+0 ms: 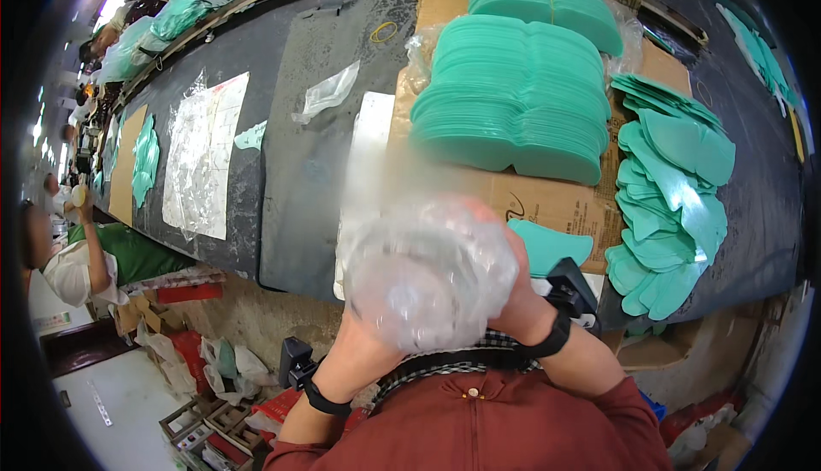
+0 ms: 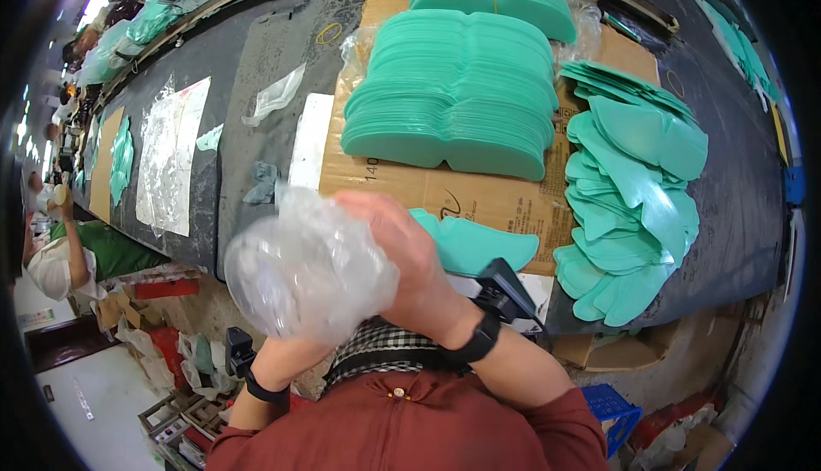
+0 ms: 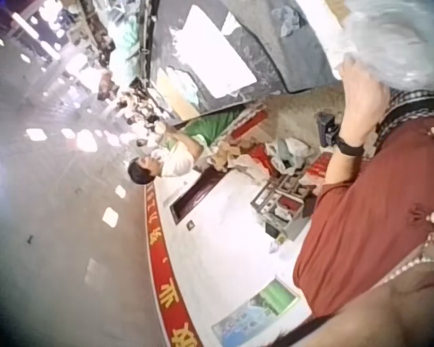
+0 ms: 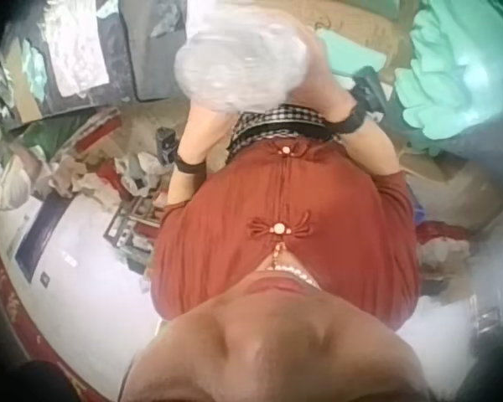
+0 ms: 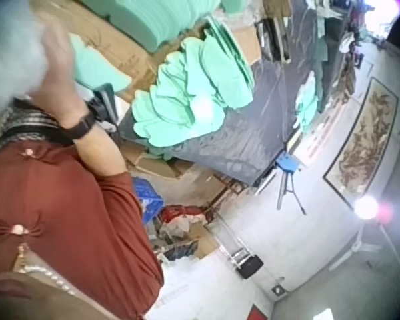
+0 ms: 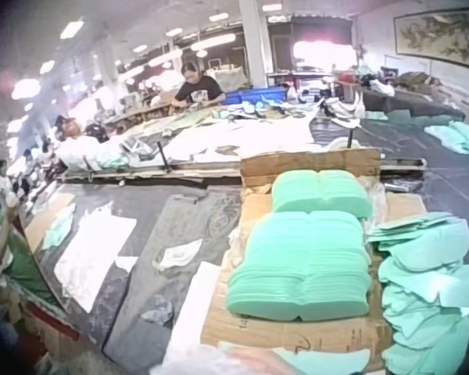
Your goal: Apply adhesive or liquid coating to green shoe upper components using a plastic bottle with a brush/nozzle attachment.
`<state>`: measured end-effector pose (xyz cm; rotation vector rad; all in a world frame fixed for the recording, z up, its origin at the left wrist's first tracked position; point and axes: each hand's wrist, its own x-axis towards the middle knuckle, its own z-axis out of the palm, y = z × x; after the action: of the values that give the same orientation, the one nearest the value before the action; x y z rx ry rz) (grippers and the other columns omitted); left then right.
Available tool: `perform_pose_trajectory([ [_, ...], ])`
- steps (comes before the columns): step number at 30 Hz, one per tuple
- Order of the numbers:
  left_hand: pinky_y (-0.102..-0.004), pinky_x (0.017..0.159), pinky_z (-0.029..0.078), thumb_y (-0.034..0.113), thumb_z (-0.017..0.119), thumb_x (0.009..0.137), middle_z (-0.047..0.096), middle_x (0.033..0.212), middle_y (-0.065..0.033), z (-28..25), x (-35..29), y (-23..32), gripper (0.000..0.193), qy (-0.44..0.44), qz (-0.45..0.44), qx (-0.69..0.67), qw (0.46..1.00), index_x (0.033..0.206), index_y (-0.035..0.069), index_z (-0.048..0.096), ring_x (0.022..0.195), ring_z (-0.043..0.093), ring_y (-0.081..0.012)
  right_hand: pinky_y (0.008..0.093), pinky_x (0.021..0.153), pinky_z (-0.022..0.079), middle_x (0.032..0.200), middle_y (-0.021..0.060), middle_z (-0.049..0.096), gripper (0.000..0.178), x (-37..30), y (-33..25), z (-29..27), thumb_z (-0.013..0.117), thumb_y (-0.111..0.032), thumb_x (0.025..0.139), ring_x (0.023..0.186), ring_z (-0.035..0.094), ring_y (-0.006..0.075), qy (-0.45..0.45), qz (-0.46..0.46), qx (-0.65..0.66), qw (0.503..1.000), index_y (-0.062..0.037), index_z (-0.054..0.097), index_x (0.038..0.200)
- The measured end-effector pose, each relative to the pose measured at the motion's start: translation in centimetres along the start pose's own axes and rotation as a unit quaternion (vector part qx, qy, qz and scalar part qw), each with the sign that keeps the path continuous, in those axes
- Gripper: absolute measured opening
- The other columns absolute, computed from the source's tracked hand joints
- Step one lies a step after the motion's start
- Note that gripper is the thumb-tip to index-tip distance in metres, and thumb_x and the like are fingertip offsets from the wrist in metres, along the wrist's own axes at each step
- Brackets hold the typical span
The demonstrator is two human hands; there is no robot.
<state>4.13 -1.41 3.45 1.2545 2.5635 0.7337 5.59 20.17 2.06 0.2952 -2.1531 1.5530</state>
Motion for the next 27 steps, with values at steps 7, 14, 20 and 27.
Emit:
perform_pose_trajectory([
  [7,-0.0408,0.089,0.041,-0.001,0.064,0.078,0.069,0.104,-0.0041,-2.5,-1.9,-1.6,0.024,0.041,-0.190,-0.026,0.981,0.097,0.009,0.076,0.098,0.057,-0.0292,0.0437,0.097,0.053,0.129,0.0189,0.064,0.050,-1.0,0.3,-0.2,0.079,-0.012,0.082,0.116,0.064,0.0351,0.000,0.018,0.031,0.999,-0.0007,0.061,0.127],
  [14,-0.0412,0.090,0.040,-0.003,0.062,0.077,0.067,0.111,-0.0063,-1.8,-0.1,-1.7,0.037,0.087,-0.191,-0.126,0.970,0.109,0.010,0.074,0.102,0.054,-0.0296,0.0417,0.100,0.052,0.131,0.0150,0.064,0.052,-0.7,-1.1,-0.2,0.078,-0.013,0.082,0.118,0.064,0.0312,-0.052,0.004,0.067,0.996,-0.0025,0.061,0.130],
  [20,-0.0391,0.093,0.042,-0.007,0.061,0.081,0.067,0.107,-0.0068,-1.3,1.8,-0.7,0.040,0.076,-0.133,-0.015,0.988,0.113,0.011,0.076,0.100,0.055,-0.0291,0.0429,0.110,0.046,0.144,0.0137,0.054,0.056,-10.8,-0.5,-13.1,0.062,-0.033,0.099,0.130,0.055,0.0281,0.123,0.211,-0.066,0.968,-0.0068,0.047,0.146],
  [27,-0.0405,0.094,0.042,-0.005,0.061,0.079,0.068,0.109,-0.0061,-1.4,0.3,-1.5,0.039,0.095,-0.160,0.004,0.983,0.112,0.011,0.076,0.102,0.056,-0.0298,0.0423,0.106,0.048,0.138,0.0146,0.059,0.058,-6.0,0.8,-4.5,0.076,-0.022,0.087,0.125,0.059,0.0322,0.048,0.154,0.029,0.986,-0.0036,0.054,0.138],
])
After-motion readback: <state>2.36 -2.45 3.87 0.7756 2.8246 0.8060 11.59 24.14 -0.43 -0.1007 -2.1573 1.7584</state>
